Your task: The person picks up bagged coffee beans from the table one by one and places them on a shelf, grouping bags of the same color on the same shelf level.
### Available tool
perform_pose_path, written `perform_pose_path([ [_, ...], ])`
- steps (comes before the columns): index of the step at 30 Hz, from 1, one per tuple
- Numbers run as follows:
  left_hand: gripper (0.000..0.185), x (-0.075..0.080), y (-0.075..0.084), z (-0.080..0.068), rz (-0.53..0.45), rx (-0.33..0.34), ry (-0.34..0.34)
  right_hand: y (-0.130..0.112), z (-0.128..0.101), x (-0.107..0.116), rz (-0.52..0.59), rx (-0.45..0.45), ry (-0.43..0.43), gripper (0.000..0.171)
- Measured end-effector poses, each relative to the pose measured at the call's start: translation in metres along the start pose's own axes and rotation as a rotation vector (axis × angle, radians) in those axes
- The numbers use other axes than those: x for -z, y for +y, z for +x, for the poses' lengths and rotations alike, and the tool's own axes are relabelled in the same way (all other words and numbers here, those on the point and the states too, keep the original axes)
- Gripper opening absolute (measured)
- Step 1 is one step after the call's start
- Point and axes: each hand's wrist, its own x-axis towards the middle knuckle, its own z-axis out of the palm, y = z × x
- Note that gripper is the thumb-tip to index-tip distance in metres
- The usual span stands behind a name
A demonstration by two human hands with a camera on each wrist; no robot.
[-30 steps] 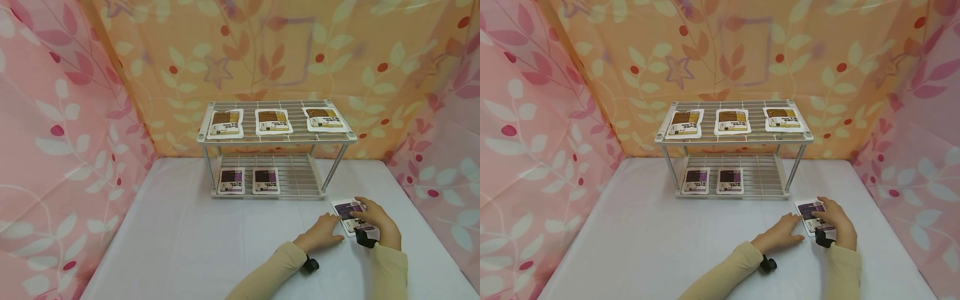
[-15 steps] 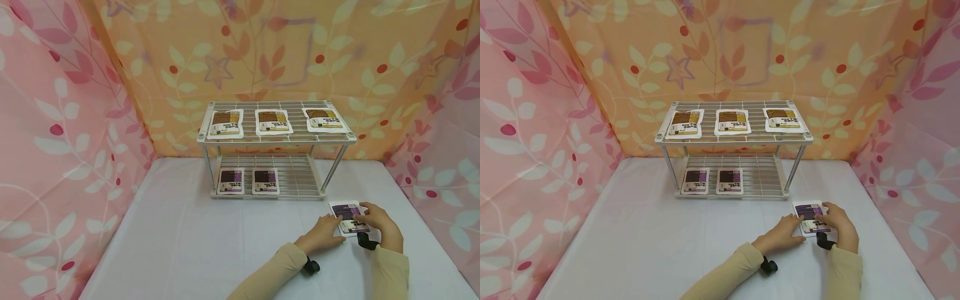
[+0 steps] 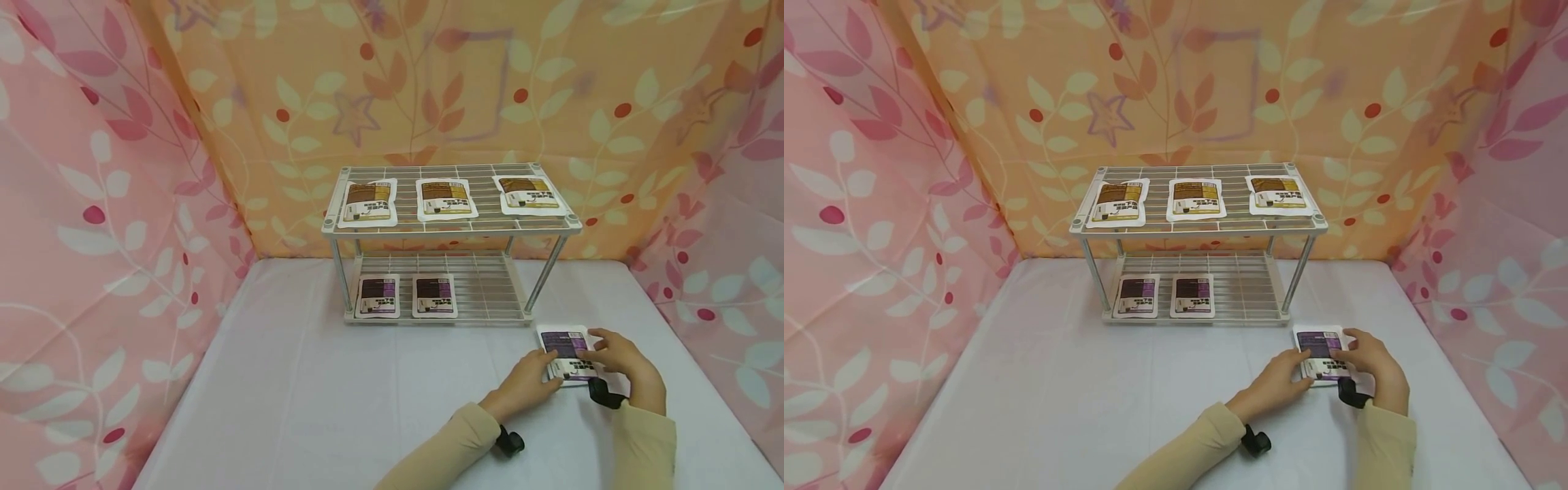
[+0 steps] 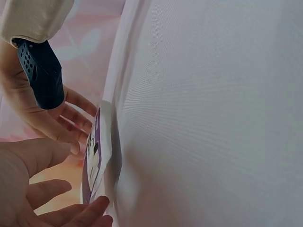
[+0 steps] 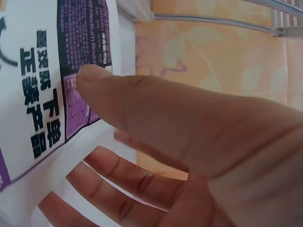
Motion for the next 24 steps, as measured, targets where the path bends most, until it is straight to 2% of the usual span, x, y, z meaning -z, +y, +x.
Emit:
perform_pose_path([
  [3, 0.048, 0.002, 0.0, -0.004, -0.021, 0.012, 0.044, -0.002, 0.0, 0.0, 0.018, 0.014, -0.007, 0.081],
  [9, 0.044, 0.006, -0.003, -0.011, -0.085, 0.018, 0.138, -0.006, -0.001, -0.003, 0.021, 0.059, -0.014, 0.074],
  [16, 0.041, 0.007, -0.009, -0.014, -0.237, 0.058, 0.203, -0.013, 0.001, -0.005, 0.041, 0.076, -0.023, 0.072],
  [24, 0.041, 0.006, -0.018, -0.016, -0.322, 0.048, 0.285, -0.021, 0.003, -0.011, 0.076, 0.09, -0.034, 0.071],
])
